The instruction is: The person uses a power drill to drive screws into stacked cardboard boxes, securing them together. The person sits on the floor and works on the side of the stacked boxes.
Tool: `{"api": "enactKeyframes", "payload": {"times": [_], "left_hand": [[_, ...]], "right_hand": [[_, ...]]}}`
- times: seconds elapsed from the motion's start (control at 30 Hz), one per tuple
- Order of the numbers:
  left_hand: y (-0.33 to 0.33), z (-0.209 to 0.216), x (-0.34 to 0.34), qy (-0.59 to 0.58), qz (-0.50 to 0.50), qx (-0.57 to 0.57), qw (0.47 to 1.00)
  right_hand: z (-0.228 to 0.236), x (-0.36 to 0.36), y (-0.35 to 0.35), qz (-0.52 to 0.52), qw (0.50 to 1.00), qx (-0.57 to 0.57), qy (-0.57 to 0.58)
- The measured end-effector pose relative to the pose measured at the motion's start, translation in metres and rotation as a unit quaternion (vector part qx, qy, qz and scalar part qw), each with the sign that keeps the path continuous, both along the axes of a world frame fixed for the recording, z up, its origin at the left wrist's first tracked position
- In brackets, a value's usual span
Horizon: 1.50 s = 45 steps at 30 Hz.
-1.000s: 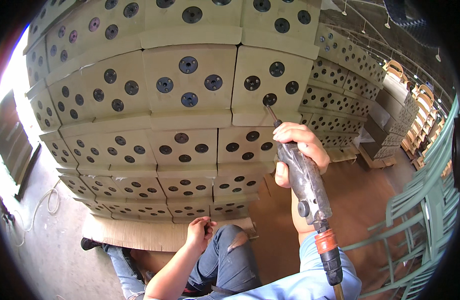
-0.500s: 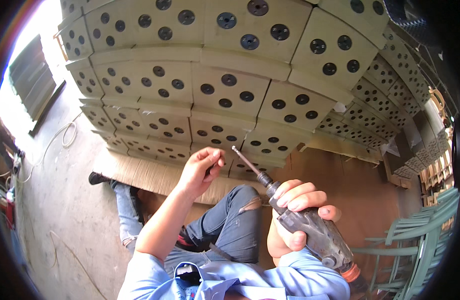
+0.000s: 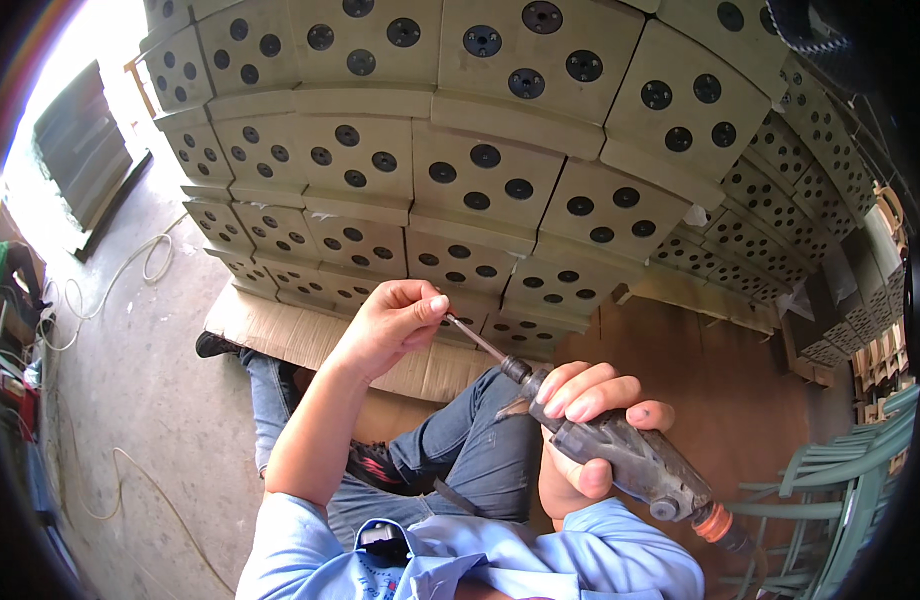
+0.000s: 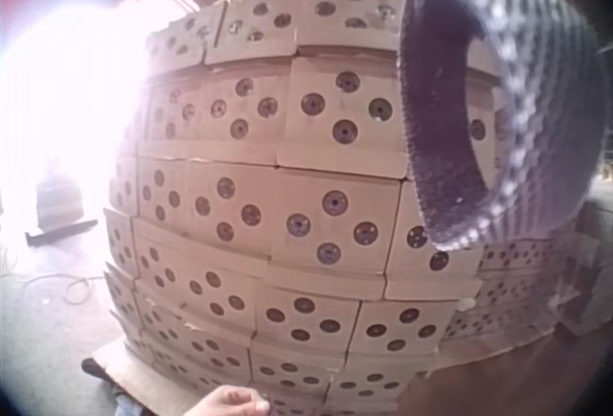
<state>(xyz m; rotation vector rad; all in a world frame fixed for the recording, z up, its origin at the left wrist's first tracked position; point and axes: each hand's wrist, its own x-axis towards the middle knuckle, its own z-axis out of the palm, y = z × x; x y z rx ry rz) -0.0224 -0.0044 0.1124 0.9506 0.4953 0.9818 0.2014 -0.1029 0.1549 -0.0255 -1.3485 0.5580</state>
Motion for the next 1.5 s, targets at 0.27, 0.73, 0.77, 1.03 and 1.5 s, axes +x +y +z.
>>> {"api": "enactKeyframes", "payload": {"times": [0.27,0.73,0.77,1.03,1.5], "left_hand": [[-0.003,0.013,-0.001,0.060,-0.015,-0.010,0.998],[0.008,0.035,0.020,-0.029,-0.073,-0.064,0.995],[0.007,0.040,0.035,-0.041,-0.054,-0.085,0.994],[0.014,-0.009,0.085,0.002,-0.029,-0.166,0.986],[0.028,-0.216,0.034,0.042,0.129,-0.372,0.918]], "right_hand": [[-0.002,-0.002,0.001,0.020,0.999,-0.009,0.027],[0.017,0.012,-0.003,0.024,0.997,0.067,0.005],[0.018,0.015,-0.004,-0.006,0.998,0.068,-0.001],[0.135,0.073,0.043,-0.330,0.903,0.274,0.026],[0.169,0.101,0.094,-0.365,0.855,0.364,-0.050]]}}
